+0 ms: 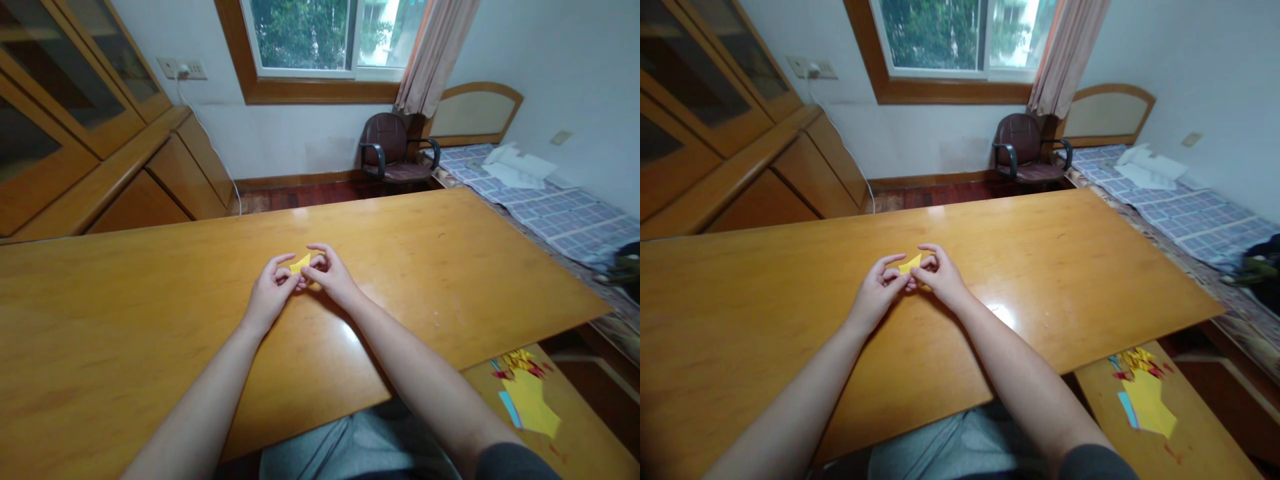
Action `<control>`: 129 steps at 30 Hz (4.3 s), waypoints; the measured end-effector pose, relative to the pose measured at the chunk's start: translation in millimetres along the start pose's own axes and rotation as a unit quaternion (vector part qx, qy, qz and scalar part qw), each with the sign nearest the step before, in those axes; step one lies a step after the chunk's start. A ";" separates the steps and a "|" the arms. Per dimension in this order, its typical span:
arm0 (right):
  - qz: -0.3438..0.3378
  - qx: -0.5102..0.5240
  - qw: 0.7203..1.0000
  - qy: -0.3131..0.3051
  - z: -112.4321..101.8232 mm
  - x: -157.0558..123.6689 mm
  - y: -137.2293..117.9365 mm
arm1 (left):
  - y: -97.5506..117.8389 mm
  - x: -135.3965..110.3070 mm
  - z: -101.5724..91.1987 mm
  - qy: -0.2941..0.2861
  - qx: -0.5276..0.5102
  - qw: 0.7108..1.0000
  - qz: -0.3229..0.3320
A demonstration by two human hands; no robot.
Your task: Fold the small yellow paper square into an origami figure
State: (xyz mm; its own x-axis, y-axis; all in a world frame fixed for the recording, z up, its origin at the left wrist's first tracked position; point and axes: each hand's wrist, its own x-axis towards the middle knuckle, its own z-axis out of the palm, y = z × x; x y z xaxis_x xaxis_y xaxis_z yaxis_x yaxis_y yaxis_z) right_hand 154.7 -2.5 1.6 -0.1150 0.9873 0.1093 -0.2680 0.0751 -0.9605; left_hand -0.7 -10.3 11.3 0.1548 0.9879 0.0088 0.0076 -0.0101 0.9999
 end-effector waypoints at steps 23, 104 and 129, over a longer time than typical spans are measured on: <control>0.033 0.007 0.999 -0.001 -3.9 1.8 1.7 | 3.8 0.6 -5.8 0.071 -0.013 0.997 0.032; -0.274 -0.368 0.888 -0.022 -7.8 -9.2 -7.7 | 5.3 1.7 -3.9 0.013 -0.119 0.988 -0.099; -0.157 -0.324 0.932 -0.034 -9.4 -7.2 -9.0 | -1.5 4.0 -6.9 0.006 -0.020 0.999 -0.025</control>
State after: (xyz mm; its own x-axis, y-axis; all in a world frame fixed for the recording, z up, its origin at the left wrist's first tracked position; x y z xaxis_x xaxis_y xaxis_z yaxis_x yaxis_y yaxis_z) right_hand 166.9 -9.0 7.1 -0.1935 0.8933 0.4056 0.3331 0.4487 -0.8293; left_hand -6.9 -5.3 9.9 0.1428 0.9889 -0.0421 -0.0237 0.0460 0.9987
